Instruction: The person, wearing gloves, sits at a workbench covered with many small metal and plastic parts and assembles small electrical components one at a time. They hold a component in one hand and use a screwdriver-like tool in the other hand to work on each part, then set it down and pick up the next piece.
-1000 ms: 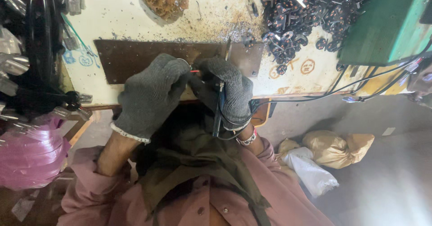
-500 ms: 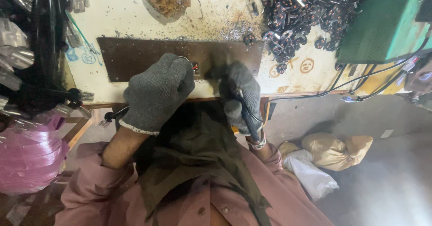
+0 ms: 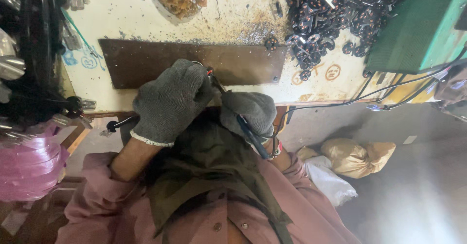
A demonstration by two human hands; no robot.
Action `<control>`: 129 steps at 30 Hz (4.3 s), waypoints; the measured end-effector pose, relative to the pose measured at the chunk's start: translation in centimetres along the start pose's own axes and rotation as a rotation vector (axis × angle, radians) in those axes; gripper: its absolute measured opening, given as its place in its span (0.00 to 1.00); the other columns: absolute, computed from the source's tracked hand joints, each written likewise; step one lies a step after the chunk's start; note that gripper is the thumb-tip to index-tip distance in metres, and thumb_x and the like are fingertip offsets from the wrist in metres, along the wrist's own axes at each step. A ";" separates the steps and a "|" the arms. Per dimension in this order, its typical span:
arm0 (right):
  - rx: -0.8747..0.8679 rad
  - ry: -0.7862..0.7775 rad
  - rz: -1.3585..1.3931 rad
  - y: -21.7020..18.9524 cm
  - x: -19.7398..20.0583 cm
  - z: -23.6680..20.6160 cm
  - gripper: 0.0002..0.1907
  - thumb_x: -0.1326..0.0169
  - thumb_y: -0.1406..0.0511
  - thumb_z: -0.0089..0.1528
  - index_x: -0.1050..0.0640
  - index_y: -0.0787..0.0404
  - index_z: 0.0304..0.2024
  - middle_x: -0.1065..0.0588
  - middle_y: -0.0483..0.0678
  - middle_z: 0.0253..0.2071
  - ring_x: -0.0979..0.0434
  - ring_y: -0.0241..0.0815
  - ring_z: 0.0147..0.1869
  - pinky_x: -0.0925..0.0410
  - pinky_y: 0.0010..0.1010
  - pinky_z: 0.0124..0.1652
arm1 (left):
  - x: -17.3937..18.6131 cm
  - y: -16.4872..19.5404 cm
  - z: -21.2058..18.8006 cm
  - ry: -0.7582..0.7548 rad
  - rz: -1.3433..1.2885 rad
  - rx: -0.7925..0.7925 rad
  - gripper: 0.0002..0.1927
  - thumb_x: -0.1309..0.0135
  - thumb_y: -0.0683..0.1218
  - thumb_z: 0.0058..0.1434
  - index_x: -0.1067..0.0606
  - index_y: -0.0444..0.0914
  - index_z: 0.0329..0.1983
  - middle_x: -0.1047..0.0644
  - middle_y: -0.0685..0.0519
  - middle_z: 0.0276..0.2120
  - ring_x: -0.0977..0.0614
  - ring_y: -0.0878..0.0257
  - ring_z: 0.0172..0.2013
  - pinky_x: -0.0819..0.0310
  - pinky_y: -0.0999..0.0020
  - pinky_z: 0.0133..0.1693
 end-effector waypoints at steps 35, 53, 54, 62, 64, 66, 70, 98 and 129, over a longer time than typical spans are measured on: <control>-0.052 -0.095 -0.016 -0.8 0.4 1.3 0.17 0.33 0.68 0.55 0.22 0.59 0.45 0.19 0.52 0.41 0.16 0.54 0.42 0.26 0.41 0.41 | -0.6 0.2 -0.4 -0.029 -0.039 0.093 0.06 0.39 0.45 0.61 0.25 0.42 0.38 0.25 0.50 0.38 0.19 0.53 0.36 0.24 0.59 0.35; -0.103 -0.071 0.230 -0.4 -0.3 1.8 0.16 0.35 0.70 0.61 0.25 0.63 0.48 0.22 0.51 0.33 0.18 0.49 0.34 0.27 0.34 0.36 | -0.5 0.0 -0.3 -0.076 -0.088 0.104 0.09 0.38 0.45 0.58 0.25 0.41 0.39 0.25 0.50 0.38 0.19 0.51 0.37 0.25 0.57 0.34; -0.124 -0.061 0.231 -0.3 -0.3 1.9 0.16 0.35 0.70 0.60 0.25 0.62 0.48 0.22 0.51 0.33 0.18 0.49 0.35 0.27 0.35 0.37 | -0.5 0.1 -0.2 -0.070 -0.088 0.101 0.09 0.38 0.45 0.58 0.25 0.41 0.39 0.25 0.50 0.38 0.19 0.51 0.37 0.25 0.57 0.34; -0.051 -0.061 0.206 -0.4 -0.3 2.2 0.17 0.34 0.71 0.59 0.25 0.62 0.48 0.20 0.51 0.36 0.16 0.50 0.38 0.25 0.35 0.40 | -0.3 0.1 -0.2 -0.049 -0.088 0.070 0.08 0.39 0.44 0.60 0.26 0.41 0.40 0.26 0.49 0.38 0.20 0.50 0.38 0.24 0.56 0.36; -0.052 -0.047 0.224 -0.4 -0.2 2.3 0.17 0.34 0.71 0.59 0.24 0.61 0.48 0.20 0.51 0.37 0.16 0.50 0.39 0.24 0.35 0.40 | -0.3 0.1 -0.3 -0.062 -0.085 0.078 0.09 0.38 0.44 0.58 0.25 0.41 0.40 0.25 0.49 0.38 0.19 0.50 0.37 0.25 0.56 0.35; -0.105 -0.013 0.304 -0.3 -0.1 2.2 0.17 0.33 0.72 0.59 0.24 0.61 0.48 0.20 0.49 0.36 0.16 0.48 0.38 0.25 0.33 0.40 | -0.4 -0.1 -0.4 -0.076 -0.081 0.095 0.08 0.38 0.44 0.60 0.25 0.41 0.39 0.25 0.49 0.38 0.19 0.51 0.37 0.24 0.57 0.35; -0.091 -0.069 0.181 0.0 0.1 1.4 0.14 0.37 0.70 0.60 0.25 0.62 0.47 0.21 0.54 0.39 0.17 0.51 0.40 0.25 0.37 0.41 | -0.4 0.0 -0.3 -0.049 -0.079 0.078 0.08 0.38 0.43 0.62 0.25 0.41 0.40 0.25 0.49 0.40 0.19 0.52 0.37 0.24 0.59 0.36; -0.227 0.146 -0.074 -4.4 1.1 8.0 0.08 0.43 0.65 0.73 0.26 0.52 0.53 0.20 0.48 0.51 0.16 0.46 0.52 0.24 0.30 0.49 | 4.2 -1.7 -0.8 0.080 -0.110 0.095 0.08 0.39 0.36 0.61 0.26 0.40 0.34 0.26 0.51 0.33 0.21 0.56 0.31 0.28 0.62 0.33; -0.475 0.101 0.106 -2.3 1.5 3.9 0.06 0.46 0.69 0.64 0.22 0.63 0.43 0.20 0.53 0.41 0.17 0.49 0.43 0.26 0.34 0.43 | 1.4 -0.1 0.0 -0.004 -0.020 -0.001 0.04 0.42 0.42 0.60 0.26 0.41 0.33 0.27 0.50 0.31 0.20 0.54 0.31 0.27 0.58 0.31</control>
Point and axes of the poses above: each hand's wrist, its own z-axis towards the middle knuckle, its own x-axis out of the back of the hand, y = z × x, the point moved 1 cm from there along z, towards the middle knuckle
